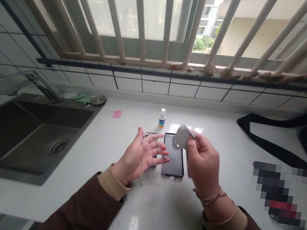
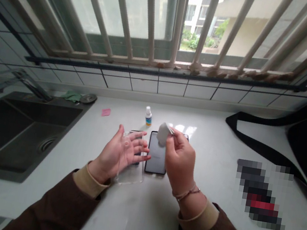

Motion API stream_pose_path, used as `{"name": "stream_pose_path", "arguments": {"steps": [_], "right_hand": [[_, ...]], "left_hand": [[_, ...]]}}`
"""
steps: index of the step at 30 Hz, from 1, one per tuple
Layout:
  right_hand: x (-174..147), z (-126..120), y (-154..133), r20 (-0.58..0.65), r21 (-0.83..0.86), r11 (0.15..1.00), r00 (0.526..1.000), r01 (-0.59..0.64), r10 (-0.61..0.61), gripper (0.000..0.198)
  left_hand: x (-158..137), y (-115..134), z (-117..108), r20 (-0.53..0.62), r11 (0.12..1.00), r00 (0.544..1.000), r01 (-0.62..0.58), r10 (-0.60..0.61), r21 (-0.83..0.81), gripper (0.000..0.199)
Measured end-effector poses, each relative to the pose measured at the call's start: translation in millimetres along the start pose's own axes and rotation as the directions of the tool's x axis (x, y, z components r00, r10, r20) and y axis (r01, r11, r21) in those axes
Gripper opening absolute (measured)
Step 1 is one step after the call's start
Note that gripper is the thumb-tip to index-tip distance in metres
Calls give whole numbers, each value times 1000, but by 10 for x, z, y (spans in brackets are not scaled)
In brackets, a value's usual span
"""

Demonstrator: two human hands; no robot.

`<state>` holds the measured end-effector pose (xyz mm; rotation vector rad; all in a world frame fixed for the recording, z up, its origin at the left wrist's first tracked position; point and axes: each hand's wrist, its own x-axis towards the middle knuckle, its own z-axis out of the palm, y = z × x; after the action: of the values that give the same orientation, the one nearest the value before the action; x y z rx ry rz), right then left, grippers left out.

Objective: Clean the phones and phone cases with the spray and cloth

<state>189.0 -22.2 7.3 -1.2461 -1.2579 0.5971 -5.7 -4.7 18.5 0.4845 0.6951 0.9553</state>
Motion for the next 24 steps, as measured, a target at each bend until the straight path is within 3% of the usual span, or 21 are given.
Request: {"name": "stream_pose_path", "arguments": {"steps": [1,3,5,7,9,12,15,19,22,24], "right_hand": [[-6,-8,-1,-5,-114,988,994,108,-109,34],[-43,5,7,126,-252,911,945,326,-303,39],[-95,56,37,330,-235,828,843,510,-425,45],[-140,118,72,475,-157,774,734,614,-486,50],[-165,162,88,534,-99,746,668,658,-518,57],[-178,173,57,532,-51,724,633,688,-563,61],[-203,157,1,533,1,690,583,724,-613,52],[-268,156,-57,593,95,642,474,761,-651,42],[-316,162,-117,630,198,621,387,758,-674,41],[-343,154,-175,630,266,627,360,732,-688,41]], "left_hand": [[-17,-22,11,46,998,997,60,-61,28,78],[-31,-76,17,110,988,984,131,-139,79,80],[-22,-137,12,130,981,978,149,-165,121,78],[-2,-192,6,107,980,984,128,-145,150,74],[15,-225,3,58,981,992,102,-113,167,72],[21,-223,2,-17,985,997,82,-80,155,76],[24,-169,4,-90,993,996,-2,12,115,76],[72,-50,-21,-153,995,984,-85,92,52,69],[115,43,-59,-241,993,964,-113,117,32,65],[122,94,-75,-286,986,943,-164,169,42,66]]}}
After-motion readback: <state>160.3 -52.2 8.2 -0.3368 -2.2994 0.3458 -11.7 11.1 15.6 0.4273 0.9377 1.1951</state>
